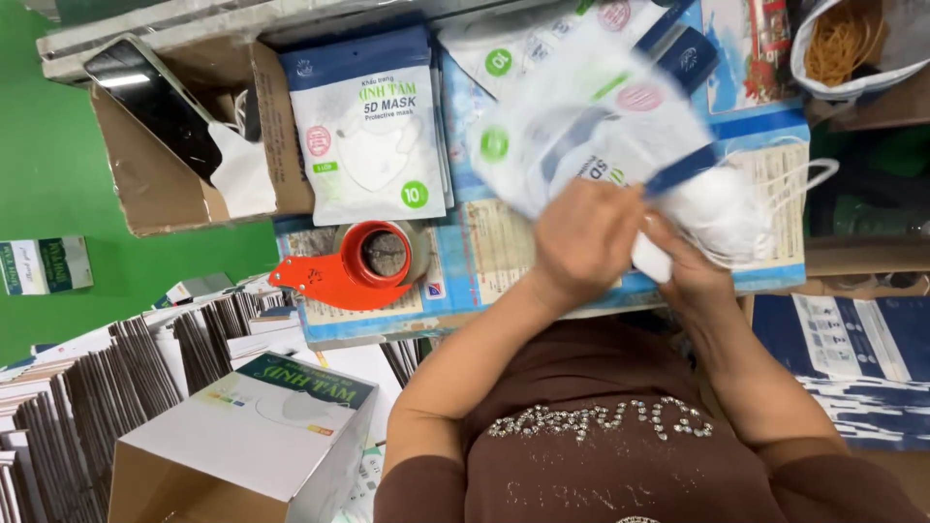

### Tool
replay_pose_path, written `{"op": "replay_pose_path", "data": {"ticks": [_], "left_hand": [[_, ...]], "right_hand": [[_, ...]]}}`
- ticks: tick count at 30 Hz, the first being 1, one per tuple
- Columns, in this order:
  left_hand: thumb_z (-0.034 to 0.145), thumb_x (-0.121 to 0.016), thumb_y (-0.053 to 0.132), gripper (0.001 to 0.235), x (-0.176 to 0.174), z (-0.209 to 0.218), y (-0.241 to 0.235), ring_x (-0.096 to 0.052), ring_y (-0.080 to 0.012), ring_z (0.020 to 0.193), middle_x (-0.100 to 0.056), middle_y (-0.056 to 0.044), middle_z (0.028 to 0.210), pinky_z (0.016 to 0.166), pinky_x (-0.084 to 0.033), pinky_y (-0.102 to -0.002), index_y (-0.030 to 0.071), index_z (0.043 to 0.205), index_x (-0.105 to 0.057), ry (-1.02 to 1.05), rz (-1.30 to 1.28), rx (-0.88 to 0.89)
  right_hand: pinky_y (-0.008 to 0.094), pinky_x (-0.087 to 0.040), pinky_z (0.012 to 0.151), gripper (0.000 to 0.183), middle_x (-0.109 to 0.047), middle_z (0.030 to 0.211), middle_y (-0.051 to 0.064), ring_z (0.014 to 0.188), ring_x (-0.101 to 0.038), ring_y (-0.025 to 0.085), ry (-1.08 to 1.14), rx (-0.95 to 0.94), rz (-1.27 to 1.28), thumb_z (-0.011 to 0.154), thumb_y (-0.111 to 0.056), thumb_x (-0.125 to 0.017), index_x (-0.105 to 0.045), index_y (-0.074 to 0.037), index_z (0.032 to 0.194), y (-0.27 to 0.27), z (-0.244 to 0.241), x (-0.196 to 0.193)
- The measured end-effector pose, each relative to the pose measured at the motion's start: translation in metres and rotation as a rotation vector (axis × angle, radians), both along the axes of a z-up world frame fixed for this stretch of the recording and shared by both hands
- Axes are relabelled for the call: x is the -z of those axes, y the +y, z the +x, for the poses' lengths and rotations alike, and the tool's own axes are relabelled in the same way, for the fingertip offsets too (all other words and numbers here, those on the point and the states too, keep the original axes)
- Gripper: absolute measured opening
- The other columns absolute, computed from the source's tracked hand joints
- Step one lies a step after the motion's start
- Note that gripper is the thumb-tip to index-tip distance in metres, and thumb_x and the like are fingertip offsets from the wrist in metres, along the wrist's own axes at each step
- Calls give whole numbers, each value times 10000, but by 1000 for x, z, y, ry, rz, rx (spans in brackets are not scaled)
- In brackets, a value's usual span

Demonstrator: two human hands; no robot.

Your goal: The worker takes groups of white 5D face masks and inserts them into plastic retail pouches.

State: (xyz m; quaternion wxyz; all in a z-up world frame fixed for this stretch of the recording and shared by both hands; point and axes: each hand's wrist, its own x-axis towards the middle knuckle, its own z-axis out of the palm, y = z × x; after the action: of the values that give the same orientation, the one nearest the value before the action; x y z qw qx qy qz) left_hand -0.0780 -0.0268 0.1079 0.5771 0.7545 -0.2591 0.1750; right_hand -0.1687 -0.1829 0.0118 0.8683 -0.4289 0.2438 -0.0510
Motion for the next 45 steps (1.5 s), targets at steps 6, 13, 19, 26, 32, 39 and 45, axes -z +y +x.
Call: {"op": "replay_pose_path", "data": {"ticks": [6,13,19,26,32,39,45], "left_hand": [[915,-744,-3,195,-8,-32,-3,-633,-274,811,-598,-98,933,702,-527,-379,-2,1072,-627,-101,175,150],[901,-717,88,235,-9,-59,2,-677,-273,850,-621,-104,978,755,-560,-353,53,1075,-563,301,92,356],[904,-712,139,260,-21,-58,8,-691,-296,877,-641,-128,1016,792,-553,-412,68,1092,-547,493,277,516],[819,-787,240,614,-51,-38,13,-651,-324,1043,-586,-142,1182,904,-518,-442,63,1305,-456,186,387,408],[929,-802,197,277,-50,-5,41,-716,-211,843,-700,-28,1023,720,-569,-312,113,1158,-671,250,293,561],[950,-764,169,128,-28,-13,37,-692,-212,766,-687,-39,911,637,-537,-315,86,1029,-707,193,212,521],[948,-773,177,133,-32,-7,49,-668,-226,708,-661,-48,864,621,-511,-333,75,983,-695,214,229,513]], "right_hand": [[346,-543,1048,434,-673,1264,96,1178,-668,220,-19,101,119,949,-53,-691,-578,-12,1366,4,-17,-43],[322,-511,936,484,-647,1235,91,1123,-627,196,-4,-362,-688,911,-72,-693,-556,22,1365,-8,-20,-57],[305,-530,819,380,-694,1084,72,968,-650,162,78,-538,-740,893,-86,-712,-615,3,1250,-38,-30,-49],[300,-577,741,294,-737,956,76,865,-721,170,-185,-801,-1047,778,58,-652,-722,-39,1046,-69,-44,-26],[351,-567,735,151,-710,966,175,849,-713,252,-282,-512,-1288,875,29,-709,-703,22,1026,-20,-20,-117],[283,-508,678,203,-680,923,141,758,-656,203,-178,-505,-1257,875,8,-714,-678,49,1071,-13,-29,-106],[309,-486,625,270,-667,895,154,715,-635,197,-242,-549,-1277,809,3,-732,-690,60,1069,-4,-20,-119]]}}
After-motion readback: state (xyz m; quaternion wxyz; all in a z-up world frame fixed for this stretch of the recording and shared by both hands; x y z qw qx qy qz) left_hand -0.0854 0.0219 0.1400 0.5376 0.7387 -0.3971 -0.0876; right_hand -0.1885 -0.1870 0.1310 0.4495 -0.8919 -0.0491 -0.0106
